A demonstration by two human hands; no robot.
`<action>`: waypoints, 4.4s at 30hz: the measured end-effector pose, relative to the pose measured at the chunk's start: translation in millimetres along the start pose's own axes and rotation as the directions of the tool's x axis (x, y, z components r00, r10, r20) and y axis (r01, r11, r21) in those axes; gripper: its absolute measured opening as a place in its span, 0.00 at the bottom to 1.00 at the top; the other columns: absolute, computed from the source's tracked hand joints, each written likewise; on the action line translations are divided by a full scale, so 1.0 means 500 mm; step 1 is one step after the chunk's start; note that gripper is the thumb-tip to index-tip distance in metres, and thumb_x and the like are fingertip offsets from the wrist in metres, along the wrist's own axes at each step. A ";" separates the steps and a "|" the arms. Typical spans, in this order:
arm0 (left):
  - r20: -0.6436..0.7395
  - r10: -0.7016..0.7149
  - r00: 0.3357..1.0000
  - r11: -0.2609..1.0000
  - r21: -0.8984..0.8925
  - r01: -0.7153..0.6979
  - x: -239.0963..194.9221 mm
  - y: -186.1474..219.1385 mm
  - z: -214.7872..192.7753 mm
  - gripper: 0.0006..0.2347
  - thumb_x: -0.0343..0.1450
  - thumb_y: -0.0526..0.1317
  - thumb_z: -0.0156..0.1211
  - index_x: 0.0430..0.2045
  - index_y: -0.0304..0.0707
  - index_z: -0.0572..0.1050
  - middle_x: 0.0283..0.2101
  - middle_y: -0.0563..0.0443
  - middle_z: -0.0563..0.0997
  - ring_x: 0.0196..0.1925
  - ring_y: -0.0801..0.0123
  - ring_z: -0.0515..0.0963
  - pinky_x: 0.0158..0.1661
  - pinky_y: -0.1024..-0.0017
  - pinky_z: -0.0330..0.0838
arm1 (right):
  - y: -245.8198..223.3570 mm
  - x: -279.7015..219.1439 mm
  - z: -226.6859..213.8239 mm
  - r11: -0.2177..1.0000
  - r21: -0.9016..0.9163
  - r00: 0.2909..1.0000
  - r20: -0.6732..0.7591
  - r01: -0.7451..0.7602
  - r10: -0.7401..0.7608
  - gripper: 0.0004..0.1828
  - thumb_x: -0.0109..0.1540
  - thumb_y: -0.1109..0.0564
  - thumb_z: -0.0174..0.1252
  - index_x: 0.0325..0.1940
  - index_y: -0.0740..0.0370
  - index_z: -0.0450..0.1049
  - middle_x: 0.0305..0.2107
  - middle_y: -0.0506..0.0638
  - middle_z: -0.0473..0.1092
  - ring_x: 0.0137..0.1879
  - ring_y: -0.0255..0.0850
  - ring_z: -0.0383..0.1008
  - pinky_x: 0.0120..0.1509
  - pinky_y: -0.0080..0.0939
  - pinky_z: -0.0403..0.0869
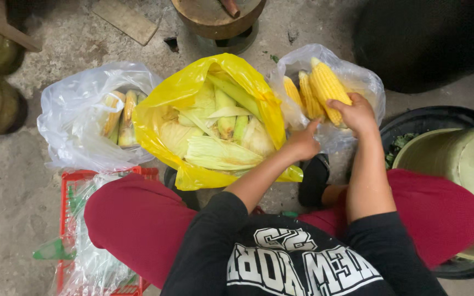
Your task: The person shucks corn cobs by hand, removing husks and silk from each cob. The person places the husks into a yellow plastic bag and the cleaned cobs into a clear plastic bag.
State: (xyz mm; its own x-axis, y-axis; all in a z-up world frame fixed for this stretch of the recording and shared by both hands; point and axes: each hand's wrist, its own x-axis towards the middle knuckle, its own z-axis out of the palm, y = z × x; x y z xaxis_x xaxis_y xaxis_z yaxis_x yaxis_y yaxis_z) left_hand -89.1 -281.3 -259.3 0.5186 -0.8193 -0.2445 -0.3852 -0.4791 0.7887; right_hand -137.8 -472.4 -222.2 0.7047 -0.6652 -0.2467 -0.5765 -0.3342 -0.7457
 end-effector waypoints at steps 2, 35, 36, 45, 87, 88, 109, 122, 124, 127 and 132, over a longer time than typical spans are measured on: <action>0.034 -0.109 0.993 0.984 0.143 0.103 0.047 -0.008 0.014 0.39 0.67 0.36 0.58 0.75 0.53 0.45 0.48 0.29 0.80 0.47 0.43 0.82 0.49 0.54 0.75 | -0.011 -0.016 -0.036 1.000 0.014 1.000 -0.018 -0.005 0.006 0.39 0.54 0.39 0.68 0.61 0.67 0.76 0.48 0.61 0.79 0.50 0.48 0.80 0.56 0.44 0.75; -0.395 0.068 0.916 0.916 -0.338 -0.214 -0.137 -0.010 -0.163 0.22 0.70 0.46 0.61 0.60 0.47 0.72 0.37 0.42 0.82 0.35 0.55 0.87 0.41 0.63 0.80 | 0.087 0.088 0.248 0.842 -0.306 0.895 0.130 0.445 -0.426 0.36 0.56 0.39 0.63 0.69 0.43 0.72 0.65 0.60 0.63 0.73 0.58 0.60 0.77 0.58 0.62; -0.390 0.073 0.918 0.921 -0.326 -0.212 -0.143 -0.017 -0.161 0.22 0.70 0.46 0.62 0.60 0.47 0.72 0.39 0.41 0.82 0.39 0.55 0.87 0.43 0.62 0.80 | 0.080 0.079 0.252 0.836 -0.362 0.911 0.134 0.412 -0.391 0.35 0.55 0.39 0.63 0.67 0.43 0.73 0.65 0.59 0.63 0.72 0.58 0.59 0.74 0.61 0.61; -0.122 -0.125 0.985 0.938 0.310 0.157 -0.176 -0.053 -0.084 0.29 0.63 0.46 0.70 0.62 0.59 0.69 0.66 0.22 0.60 0.56 0.38 0.75 0.54 0.57 0.72 | 0.011 -0.019 0.317 0.715 -0.614 0.916 0.033 0.334 -0.400 0.31 0.62 0.40 0.59 0.69 0.44 0.72 0.59 0.59 0.69 0.67 0.57 0.64 0.67 0.75 0.55; -0.505 0.186 0.843 0.931 -0.183 -0.315 -0.243 0.022 -0.250 0.06 0.61 0.35 0.64 0.23 0.34 0.72 0.27 0.45 0.72 0.31 0.54 0.75 0.34 0.64 0.70 | -0.109 0.069 0.112 0.813 -0.576 0.995 -0.009 -0.087 0.100 0.44 0.56 0.43 0.72 0.74 0.36 0.60 0.69 0.58 0.55 0.70 0.66 0.57 0.68 0.64 0.62; -0.494 0.204 0.845 0.935 -0.158 -0.318 -0.246 0.020 -0.254 0.06 0.61 0.35 0.65 0.23 0.34 0.72 0.27 0.44 0.72 0.31 0.54 0.75 0.34 0.64 0.69 | -0.108 0.069 0.107 0.768 -0.619 0.966 0.058 -0.162 0.251 0.53 0.55 0.44 0.73 0.79 0.29 0.52 0.73 0.57 0.47 0.72 0.69 0.50 0.67 0.69 0.59; -0.405 0.280 0.870 0.931 -0.107 -0.349 -0.245 0.000 -0.244 0.07 0.59 0.34 0.67 0.24 0.35 0.74 0.28 0.44 0.74 0.31 0.53 0.78 0.33 0.62 0.71 | 0.249 0.000 0.061 0.431 -0.789 0.737 0.590 0.439 0.329 0.30 0.61 0.34 0.53 0.55 0.54 0.83 0.58 0.56 0.74 0.63 0.51 0.75 0.68 0.49 0.71; -0.517 0.278 0.810 0.914 -0.117 -0.388 -0.211 0.013 -0.188 0.07 0.59 0.35 0.67 0.21 0.35 0.72 0.27 0.45 0.75 0.34 0.54 0.78 0.36 0.64 0.72 | 0.099 0.217 -0.079 0.663 0.644 0.900 0.099 -0.383 0.424 0.36 0.67 0.34 0.35 0.71 0.59 0.58 0.63 0.61 0.64 0.66 0.61 0.68 0.64 0.71 0.69; -0.606 -0.023 0.795 0.928 -0.309 -0.208 -0.179 0.032 -0.211 0.08 0.60 0.36 0.68 0.19 0.34 0.72 0.23 0.45 0.73 0.28 0.54 0.76 0.31 0.65 0.70 | 0.089 0.313 -0.124 0.381 0.911 0.972 0.075 -0.158 0.225 0.32 0.67 0.40 0.34 0.69 0.56 0.62 0.61 0.58 0.65 0.65 0.58 0.69 0.63 0.71 0.70; -0.769 -0.086 0.634 0.911 -0.318 -0.262 -0.138 0.057 -0.269 0.09 0.63 0.34 0.66 0.20 0.33 0.69 0.23 0.46 0.70 0.25 0.55 0.72 0.30 0.68 0.66 | 0.061 0.429 -0.231 0.076 0.997 0.995 -0.007 -0.001 0.103 0.32 0.72 0.40 0.46 0.70 0.66 0.56 0.65 0.67 0.57 0.69 0.61 0.64 0.70 0.71 0.73; -0.793 0.208 0.573 0.878 -0.107 -0.467 -0.169 0.081 -0.250 0.10 0.64 0.32 0.67 0.19 0.35 0.68 0.27 0.46 0.72 0.30 0.57 0.75 0.32 0.67 0.69 | 0.060 0.472 -0.257 -0.019 0.990 0.983 -0.138 0.137 -0.121 0.32 0.74 0.41 0.49 0.73 0.66 0.55 0.69 0.68 0.58 0.73 0.61 0.68 0.72 0.67 0.72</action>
